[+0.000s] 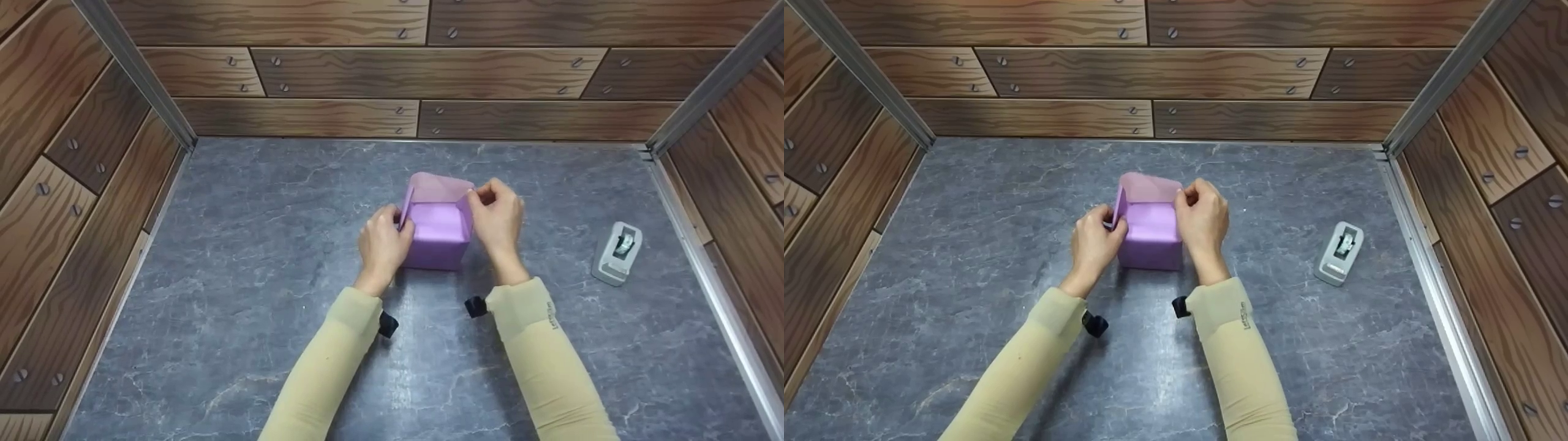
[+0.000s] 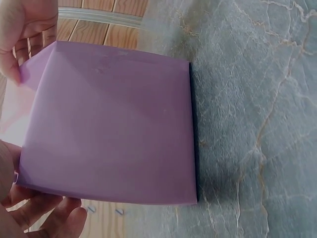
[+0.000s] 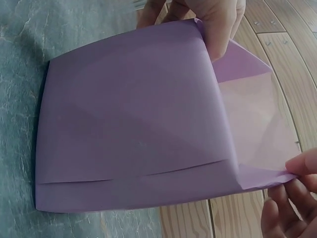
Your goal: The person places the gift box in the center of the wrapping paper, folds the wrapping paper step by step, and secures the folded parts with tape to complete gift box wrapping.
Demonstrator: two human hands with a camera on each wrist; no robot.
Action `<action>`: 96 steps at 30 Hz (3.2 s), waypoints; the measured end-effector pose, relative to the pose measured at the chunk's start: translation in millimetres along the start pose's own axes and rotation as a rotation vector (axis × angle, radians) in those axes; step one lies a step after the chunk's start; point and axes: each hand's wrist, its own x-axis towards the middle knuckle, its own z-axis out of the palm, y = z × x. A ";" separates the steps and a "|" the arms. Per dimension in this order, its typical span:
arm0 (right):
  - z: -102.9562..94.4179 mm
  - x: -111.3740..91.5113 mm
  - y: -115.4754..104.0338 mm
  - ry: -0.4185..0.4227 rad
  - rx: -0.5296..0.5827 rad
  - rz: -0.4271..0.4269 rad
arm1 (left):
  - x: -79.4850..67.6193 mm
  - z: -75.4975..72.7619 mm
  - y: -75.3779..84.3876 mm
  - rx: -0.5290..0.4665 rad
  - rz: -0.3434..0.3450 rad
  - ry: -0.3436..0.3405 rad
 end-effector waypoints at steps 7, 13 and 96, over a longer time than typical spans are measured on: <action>0.9 -4.5 -0.3 -0.073 -0.040 0.013 | -0.6 -0.2 0.6 0.004 -0.002 0.009; 4.2 -10.7 4.6 -0.168 -0.153 0.088 | -1.3 0.9 -0.2 0.011 0.008 0.023; -10.2 -19.4 -0.1 -0.108 -0.085 0.143 | 0.5 -1.4 0.5 0.006 0.019 0.000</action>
